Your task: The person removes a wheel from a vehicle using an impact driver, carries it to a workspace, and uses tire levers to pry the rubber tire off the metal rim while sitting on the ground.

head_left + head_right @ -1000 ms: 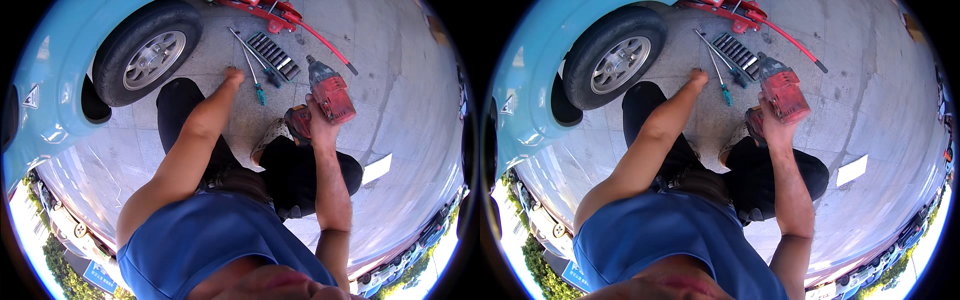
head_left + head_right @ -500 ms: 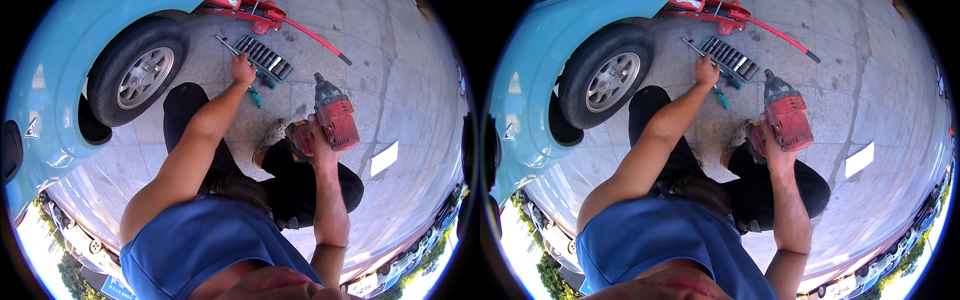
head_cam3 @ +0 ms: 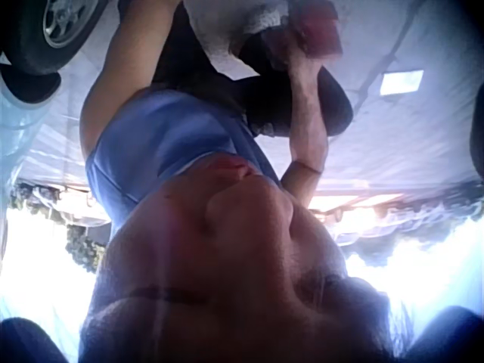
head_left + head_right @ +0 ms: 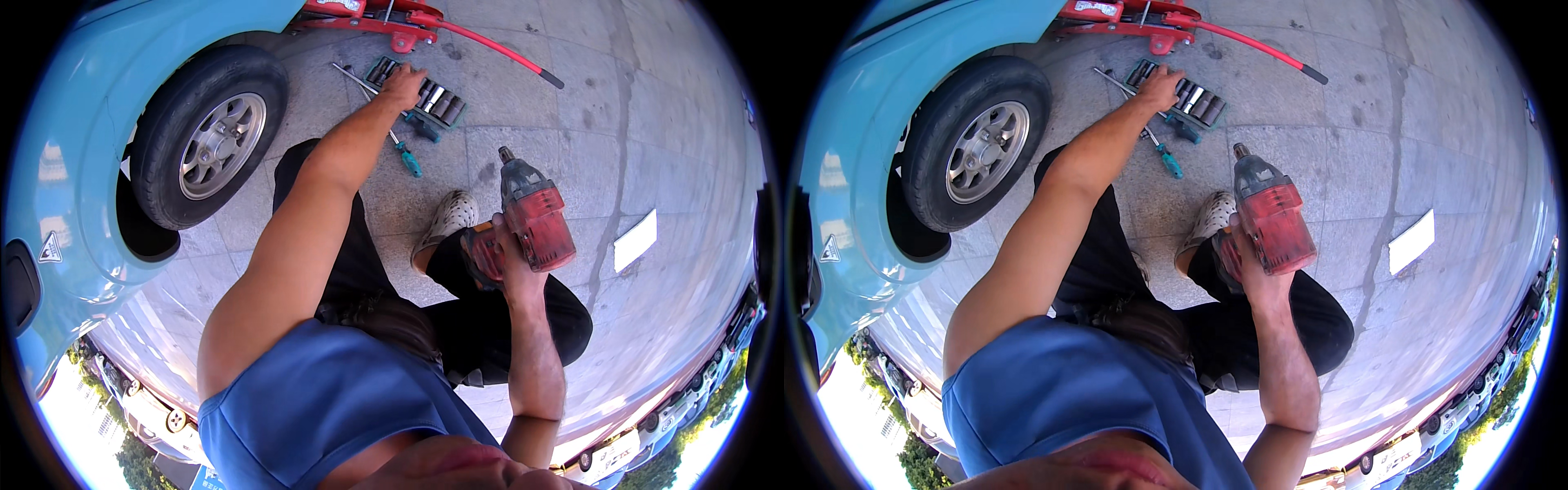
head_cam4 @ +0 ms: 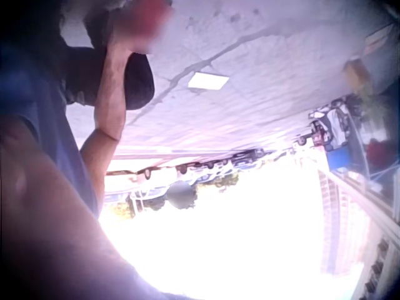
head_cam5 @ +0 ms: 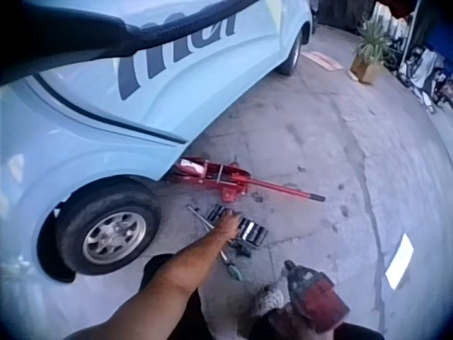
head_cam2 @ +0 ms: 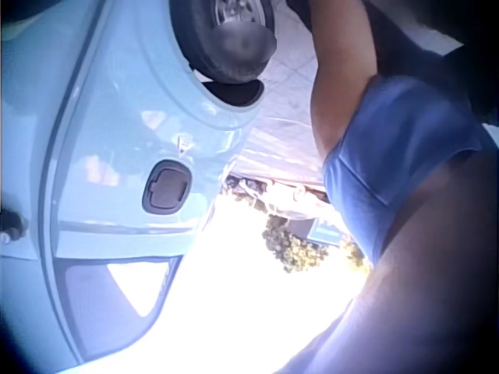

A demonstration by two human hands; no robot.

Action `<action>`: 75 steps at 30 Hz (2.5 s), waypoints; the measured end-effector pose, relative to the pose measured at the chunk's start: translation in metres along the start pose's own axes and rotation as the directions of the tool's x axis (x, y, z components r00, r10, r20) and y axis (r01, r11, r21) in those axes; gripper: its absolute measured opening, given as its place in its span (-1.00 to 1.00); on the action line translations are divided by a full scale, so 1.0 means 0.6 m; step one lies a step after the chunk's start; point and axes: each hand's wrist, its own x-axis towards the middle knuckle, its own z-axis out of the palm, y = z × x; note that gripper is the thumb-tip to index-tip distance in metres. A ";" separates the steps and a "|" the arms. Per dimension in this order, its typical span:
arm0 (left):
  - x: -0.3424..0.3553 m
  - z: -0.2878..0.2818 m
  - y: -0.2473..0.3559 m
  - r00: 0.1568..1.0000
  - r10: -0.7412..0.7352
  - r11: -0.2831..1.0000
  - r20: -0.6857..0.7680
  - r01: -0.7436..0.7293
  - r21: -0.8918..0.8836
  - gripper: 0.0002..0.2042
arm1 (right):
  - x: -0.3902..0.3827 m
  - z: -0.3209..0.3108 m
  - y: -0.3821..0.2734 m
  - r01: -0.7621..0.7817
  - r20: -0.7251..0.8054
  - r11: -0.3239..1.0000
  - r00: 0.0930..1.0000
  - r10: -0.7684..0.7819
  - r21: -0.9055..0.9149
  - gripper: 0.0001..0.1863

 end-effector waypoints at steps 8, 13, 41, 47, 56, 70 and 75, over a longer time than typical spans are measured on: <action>-0.012 0.008 0.030 0.985 0.104 0.994 -0.140 -0.108 -0.024 -0.51 | -0.007 0.008 -0.001 0.082 -0.037 0.988 0.996 -0.087 -0.131 -0.76; -0.077 -0.003 0.017 0.924 -0.031 0.890 -0.381 -0.148 -0.431 -0.68 | 0.012 0.041 0.000 0.167 0.056 0.981 0.983 -0.172 0.094 -0.83; -0.658 -0.314 -0.087 0.994 -0.012 0.852 -0.105 -0.044 -0.521 -0.62 | 0.098 0.300 -0.136 0.634 0.955 0.772 0.210 -0.212 0.032 -0.50; -0.658 -0.245 -0.107 0.870 0.291 0.604 0.399 0.157 -0.782 -0.52 | 0.085 0.336 -0.112 0.843 0.909 0.400 -0.221 -0.353 0.360 -0.49; -0.610 -0.230 -0.186 0.562 -0.801 -0.487 0.206 -0.412 -0.770 -0.59 | 0.073 0.469 -0.082 0.972 0.777 0.236 0.150 -0.611 -0.001 -0.54; -0.583 -0.214 -0.249 0.611 -0.792 -0.383 -0.011 -0.511 -0.770 -0.72 | 0.061 0.609 -0.055 0.994 0.764 -0.027 0.064 -0.642 -0.107 -0.46; -0.543 -0.175 -0.289 0.422 -0.907 -0.136 -0.010 -0.316 -0.939 -0.79 | 0.081 0.646 -0.012 0.987 0.808 -0.023 0.118 -0.577 -0.161 -0.36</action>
